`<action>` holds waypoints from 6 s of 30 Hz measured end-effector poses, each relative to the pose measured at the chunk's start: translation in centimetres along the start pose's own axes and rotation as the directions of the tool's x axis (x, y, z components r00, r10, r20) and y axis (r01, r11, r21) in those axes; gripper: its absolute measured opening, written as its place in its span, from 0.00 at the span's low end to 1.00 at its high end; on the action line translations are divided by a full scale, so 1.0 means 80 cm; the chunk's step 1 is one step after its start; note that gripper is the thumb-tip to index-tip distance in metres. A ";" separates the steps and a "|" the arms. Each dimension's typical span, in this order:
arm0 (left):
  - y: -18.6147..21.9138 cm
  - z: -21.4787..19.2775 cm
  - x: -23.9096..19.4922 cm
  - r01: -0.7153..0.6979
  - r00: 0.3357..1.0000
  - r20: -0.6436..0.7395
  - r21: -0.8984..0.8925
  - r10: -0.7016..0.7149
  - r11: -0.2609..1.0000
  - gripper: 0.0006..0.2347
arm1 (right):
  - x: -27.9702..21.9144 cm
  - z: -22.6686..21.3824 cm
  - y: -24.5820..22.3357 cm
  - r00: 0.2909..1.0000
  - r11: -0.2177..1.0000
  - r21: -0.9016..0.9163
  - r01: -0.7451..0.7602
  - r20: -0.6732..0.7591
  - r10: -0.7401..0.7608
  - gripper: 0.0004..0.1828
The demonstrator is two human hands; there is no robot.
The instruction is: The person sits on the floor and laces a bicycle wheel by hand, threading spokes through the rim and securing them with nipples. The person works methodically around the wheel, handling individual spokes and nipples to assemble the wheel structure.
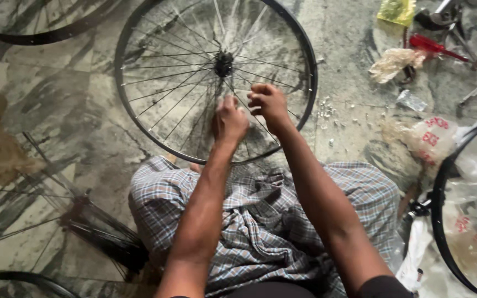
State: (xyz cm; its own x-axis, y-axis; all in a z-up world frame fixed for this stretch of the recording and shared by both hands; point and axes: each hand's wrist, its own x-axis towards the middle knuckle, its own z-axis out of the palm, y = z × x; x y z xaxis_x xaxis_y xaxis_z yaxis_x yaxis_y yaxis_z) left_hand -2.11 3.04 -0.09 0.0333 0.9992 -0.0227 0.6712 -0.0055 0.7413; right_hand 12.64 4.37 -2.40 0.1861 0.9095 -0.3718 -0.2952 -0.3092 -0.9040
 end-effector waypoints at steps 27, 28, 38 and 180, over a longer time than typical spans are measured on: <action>-0.018 0.000 0.026 0.299 0.954 0.035 -0.113 -0.297 0.947 0.09 | 0.075 0.056 0.032 0.983 0.979 0.137 -0.154 0.116 0.139 0.17; -0.017 -0.001 0.027 0.309 0.951 0.021 -0.123 -0.309 0.943 0.08 | 0.077 0.056 0.035 0.985 0.982 0.120 -0.146 0.114 0.133 0.16; -0.032 0.023 0.023 0.290 0.957 0.094 -0.278 -0.275 0.916 0.06 | 0.019 0.001 0.046 0.957 0.972 0.114 -0.204 0.230 0.174 0.08; 0.018 0.085 -0.057 -0.214 0.883 0.384 -0.183 0.270 0.960 0.12 | -0.164 -0.094 0.109 0.850 0.950 -0.084 0.302 -0.428 -0.308 0.07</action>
State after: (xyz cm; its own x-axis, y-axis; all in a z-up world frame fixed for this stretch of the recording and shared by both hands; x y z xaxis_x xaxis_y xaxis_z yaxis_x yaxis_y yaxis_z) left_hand 3.78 -1.79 -3.47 0.4948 0.8655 -0.0775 0.5014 -0.2115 0.8390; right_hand 14.65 -12.37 -6.98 0.6503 0.7489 -0.1278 -0.1451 -0.0427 -0.9885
